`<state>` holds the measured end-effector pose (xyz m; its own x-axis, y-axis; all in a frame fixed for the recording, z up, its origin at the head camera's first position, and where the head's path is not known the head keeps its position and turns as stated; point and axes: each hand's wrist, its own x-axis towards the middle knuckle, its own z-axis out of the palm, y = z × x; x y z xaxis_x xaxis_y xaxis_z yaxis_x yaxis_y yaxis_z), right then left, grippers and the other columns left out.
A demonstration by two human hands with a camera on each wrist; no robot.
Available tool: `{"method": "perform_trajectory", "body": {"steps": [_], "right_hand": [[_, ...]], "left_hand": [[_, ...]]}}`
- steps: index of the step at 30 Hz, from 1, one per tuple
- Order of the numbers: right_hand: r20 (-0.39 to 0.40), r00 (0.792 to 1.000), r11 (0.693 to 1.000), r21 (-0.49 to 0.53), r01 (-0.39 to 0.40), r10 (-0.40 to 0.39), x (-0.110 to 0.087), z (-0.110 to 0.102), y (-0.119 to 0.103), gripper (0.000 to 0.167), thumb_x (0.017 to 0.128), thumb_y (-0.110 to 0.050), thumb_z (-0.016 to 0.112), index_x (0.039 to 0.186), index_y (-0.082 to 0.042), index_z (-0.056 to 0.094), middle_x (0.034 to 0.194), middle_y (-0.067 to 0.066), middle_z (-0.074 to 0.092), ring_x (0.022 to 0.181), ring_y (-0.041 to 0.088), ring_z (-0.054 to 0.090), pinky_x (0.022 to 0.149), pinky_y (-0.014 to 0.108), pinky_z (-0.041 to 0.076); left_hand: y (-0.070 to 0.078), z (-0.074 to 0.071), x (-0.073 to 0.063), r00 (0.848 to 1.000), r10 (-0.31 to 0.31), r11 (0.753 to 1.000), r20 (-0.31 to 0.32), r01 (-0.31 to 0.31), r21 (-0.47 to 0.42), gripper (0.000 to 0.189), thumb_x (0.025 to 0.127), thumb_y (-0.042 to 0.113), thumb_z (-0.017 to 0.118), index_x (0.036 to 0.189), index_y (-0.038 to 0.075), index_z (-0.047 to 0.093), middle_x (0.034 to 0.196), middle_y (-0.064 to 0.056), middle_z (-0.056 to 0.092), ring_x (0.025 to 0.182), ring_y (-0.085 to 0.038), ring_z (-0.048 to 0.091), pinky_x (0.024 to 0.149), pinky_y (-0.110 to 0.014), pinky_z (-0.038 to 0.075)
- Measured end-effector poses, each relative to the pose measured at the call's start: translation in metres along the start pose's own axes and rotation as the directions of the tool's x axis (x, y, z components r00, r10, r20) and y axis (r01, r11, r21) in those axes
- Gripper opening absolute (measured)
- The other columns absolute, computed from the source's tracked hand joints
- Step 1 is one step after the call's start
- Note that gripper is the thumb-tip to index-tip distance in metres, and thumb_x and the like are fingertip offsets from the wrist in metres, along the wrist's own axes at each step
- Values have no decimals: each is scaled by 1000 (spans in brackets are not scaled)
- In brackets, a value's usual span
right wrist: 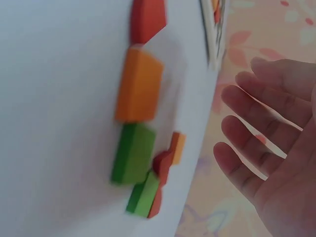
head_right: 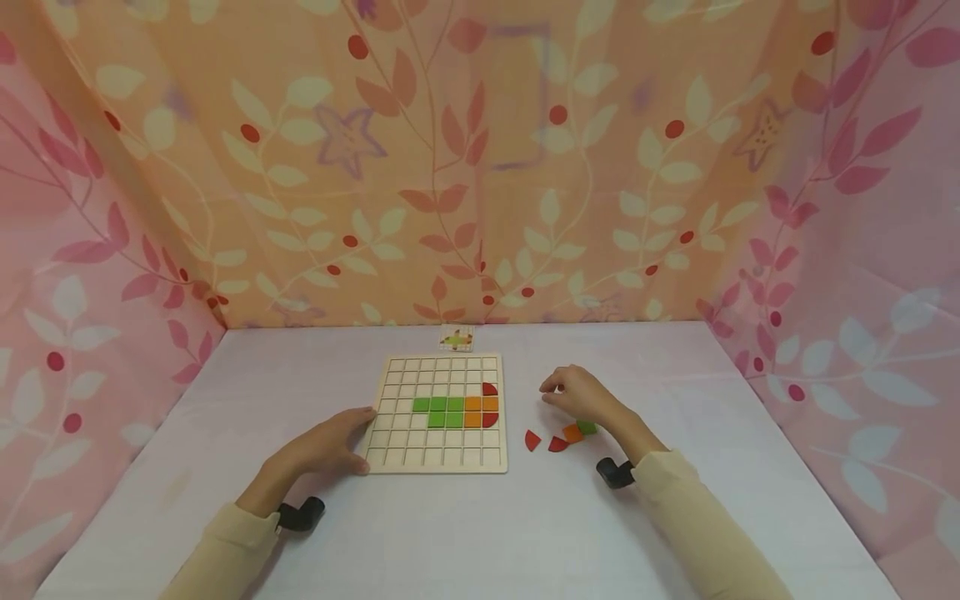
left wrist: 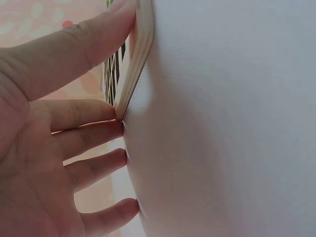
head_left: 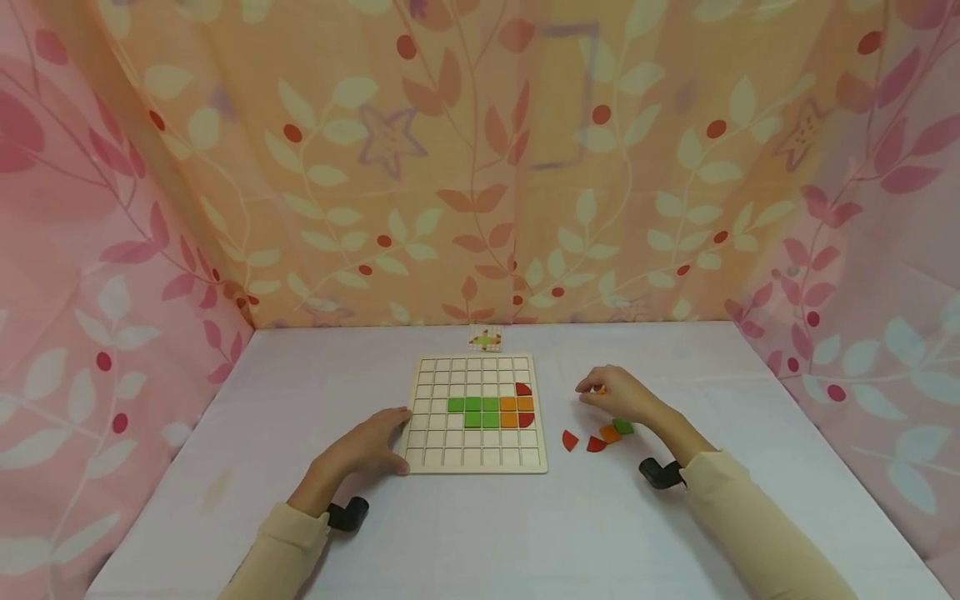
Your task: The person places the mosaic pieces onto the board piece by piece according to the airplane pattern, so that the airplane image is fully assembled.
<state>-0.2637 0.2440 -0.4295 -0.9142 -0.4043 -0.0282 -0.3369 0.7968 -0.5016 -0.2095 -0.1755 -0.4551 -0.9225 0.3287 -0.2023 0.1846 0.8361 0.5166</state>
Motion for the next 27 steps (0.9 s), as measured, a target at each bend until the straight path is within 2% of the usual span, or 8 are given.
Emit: {"method": "perform_trajectory", "body": {"steps": [7,14,23,27], "right_hand": [[11,1000,1000,-18,0,0,-11,-5,20,19,91,-16,66,102,-3,74,101,10,71,88,20,58,78,34,51],[71,995,998,-25,-64,66,-18,-11,31,21,92,-16,65,106,-2,73,104,13,71,95,26,61,89,46,54],[87,992,996,-36,-86,89,-27,-13,41,19,91,-15,66,103,-2,74,106,14,72,100,31,63,93,50,52],[95,987,992,-40,-123,126,-31,-15,44,18,91,-14,66,103,-2,74,105,14,71,103,33,62,94,52,51]], "left_hand": [[2,-1,0,1000,-11,1000,6,11,3,88,69,12,86,144,-3,42,152,-22,38,143,-40,32,117,-54,28],[0,-3,-1,1000,4,1000,14,-4,6,90,69,16,87,144,-3,42,153,-23,38,143,-42,32,116,-56,29],[1,-3,0,1000,11,1000,15,-11,15,90,68,17,87,143,-4,42,152,-23,38,143,-42,32,116,-56,29],[2,-4,-1,1000,5,1000,18,-5,13,90,68,17,87,144,-4,42,152,-23,38,143,-43,32,115,-57,29]]}}
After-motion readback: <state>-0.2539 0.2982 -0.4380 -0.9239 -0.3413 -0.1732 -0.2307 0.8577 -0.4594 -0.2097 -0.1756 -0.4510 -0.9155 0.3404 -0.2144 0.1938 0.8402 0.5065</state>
